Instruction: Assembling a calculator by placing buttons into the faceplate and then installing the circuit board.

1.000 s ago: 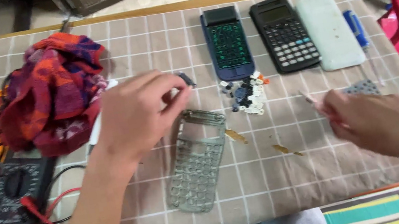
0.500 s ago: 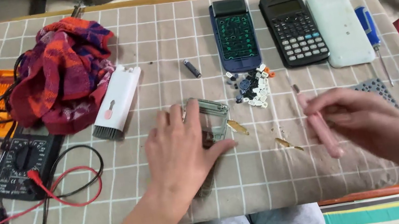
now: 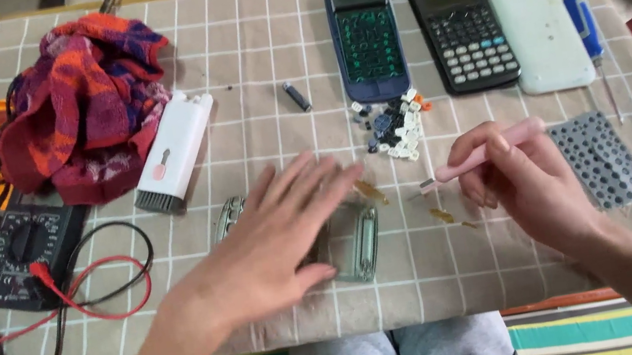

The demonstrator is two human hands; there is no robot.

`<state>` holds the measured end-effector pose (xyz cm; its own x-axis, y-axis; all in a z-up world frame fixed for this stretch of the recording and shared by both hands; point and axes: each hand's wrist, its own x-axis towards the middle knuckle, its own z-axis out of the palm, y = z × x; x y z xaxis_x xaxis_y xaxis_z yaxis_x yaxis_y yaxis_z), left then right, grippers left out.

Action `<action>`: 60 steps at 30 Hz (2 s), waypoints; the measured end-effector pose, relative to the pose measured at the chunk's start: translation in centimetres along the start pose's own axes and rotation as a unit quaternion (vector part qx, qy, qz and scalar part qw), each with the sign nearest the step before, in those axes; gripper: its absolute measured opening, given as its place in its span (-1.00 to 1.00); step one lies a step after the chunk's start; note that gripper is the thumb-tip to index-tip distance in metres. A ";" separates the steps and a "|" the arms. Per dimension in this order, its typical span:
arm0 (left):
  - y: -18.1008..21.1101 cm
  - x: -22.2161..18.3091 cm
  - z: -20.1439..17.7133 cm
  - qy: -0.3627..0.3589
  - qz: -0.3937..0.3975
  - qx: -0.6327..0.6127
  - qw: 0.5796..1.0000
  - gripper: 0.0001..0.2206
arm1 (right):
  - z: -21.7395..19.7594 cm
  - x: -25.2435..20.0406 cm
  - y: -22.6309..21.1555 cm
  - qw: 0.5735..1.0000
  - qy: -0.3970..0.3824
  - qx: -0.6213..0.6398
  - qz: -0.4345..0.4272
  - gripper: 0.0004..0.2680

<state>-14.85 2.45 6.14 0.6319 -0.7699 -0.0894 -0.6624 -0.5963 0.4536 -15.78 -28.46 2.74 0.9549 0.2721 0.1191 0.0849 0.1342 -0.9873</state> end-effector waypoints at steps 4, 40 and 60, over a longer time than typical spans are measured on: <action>-0.6 -0.3 -0.3 -0.015 0.005 -0.052 0.999 0.11 | 0.6 -0.9 -0.3 0.959 0.020 -0.283 -0.010 -0.78; -4.4 7.5 -2.4 0.013 -0.049 0.130 0.990 -0.13 | 1.7 9.3 -1.4 0.936 -0.086 -0.338 -0.053 -0.95; -5.6 7.2 -0.7 0.083 0.000 0.025 0.996 -0.29 | 3.2 9.0 -1.6 0.900 -0.179 -0.393 -0.066 -0.97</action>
<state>-6.32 0.43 3.53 0.6862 -0.7249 0.0604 -0.6796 -0.6093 0.4085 -8.25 -23.16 5.71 0.7811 0.6110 0.1286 0.5002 -0.4890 -0.7146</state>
